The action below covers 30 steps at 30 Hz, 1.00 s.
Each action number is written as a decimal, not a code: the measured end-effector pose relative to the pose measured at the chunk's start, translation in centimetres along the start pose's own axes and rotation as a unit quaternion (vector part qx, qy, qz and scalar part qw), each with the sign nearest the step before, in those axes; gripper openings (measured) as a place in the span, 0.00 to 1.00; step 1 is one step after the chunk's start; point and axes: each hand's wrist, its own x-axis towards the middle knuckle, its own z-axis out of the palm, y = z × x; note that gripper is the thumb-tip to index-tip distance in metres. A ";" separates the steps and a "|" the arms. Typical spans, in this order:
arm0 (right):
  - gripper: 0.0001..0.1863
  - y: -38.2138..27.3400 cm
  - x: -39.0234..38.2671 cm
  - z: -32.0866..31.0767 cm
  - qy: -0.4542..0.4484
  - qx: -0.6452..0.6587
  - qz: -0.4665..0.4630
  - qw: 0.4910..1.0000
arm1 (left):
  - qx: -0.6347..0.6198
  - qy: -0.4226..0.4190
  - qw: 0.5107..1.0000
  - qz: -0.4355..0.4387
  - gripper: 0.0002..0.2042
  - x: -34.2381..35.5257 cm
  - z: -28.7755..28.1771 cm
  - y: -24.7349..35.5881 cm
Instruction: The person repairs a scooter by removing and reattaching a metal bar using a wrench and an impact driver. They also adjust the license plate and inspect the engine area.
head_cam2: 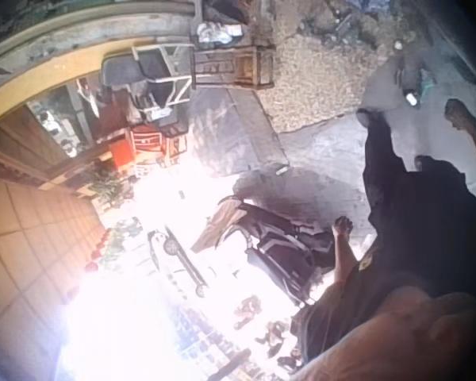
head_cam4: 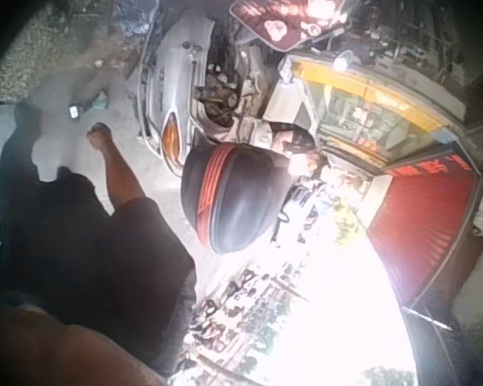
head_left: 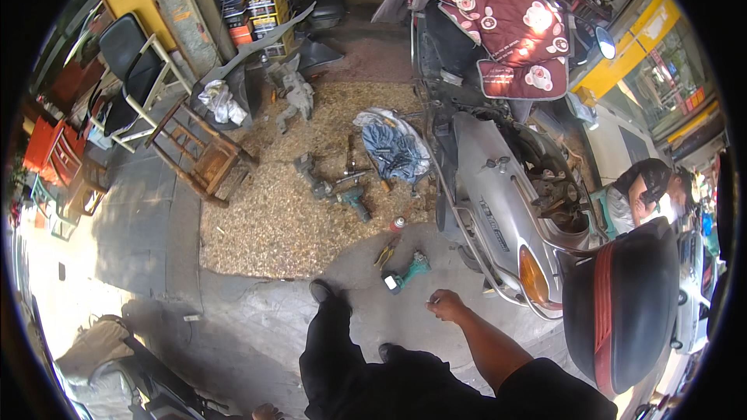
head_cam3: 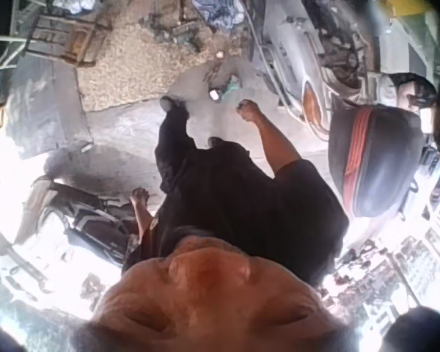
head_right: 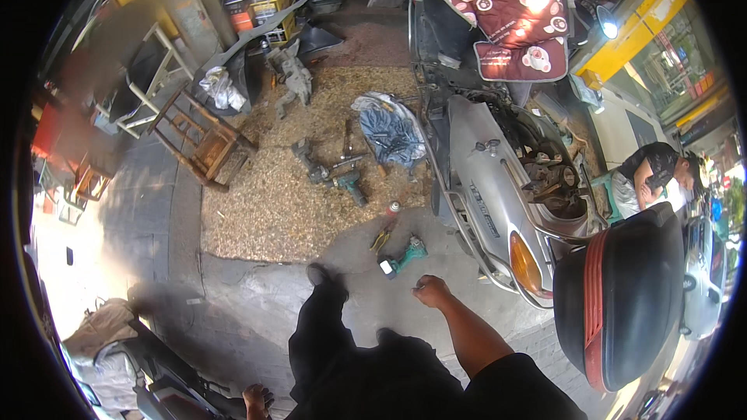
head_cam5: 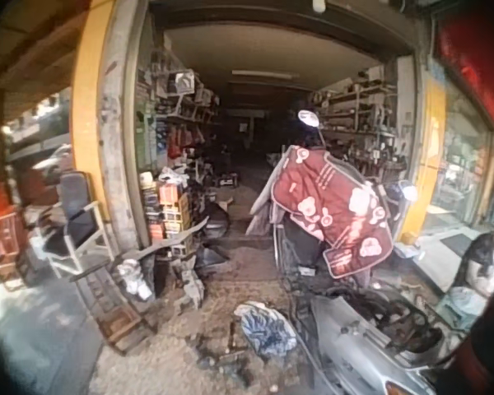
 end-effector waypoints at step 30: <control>0.16 -26.4 18.7 -25.0 0.121 0.337 0.093 0.929 | 0.268 -0.098 0.954 0.096 0.03 -4.3 23.8 62.4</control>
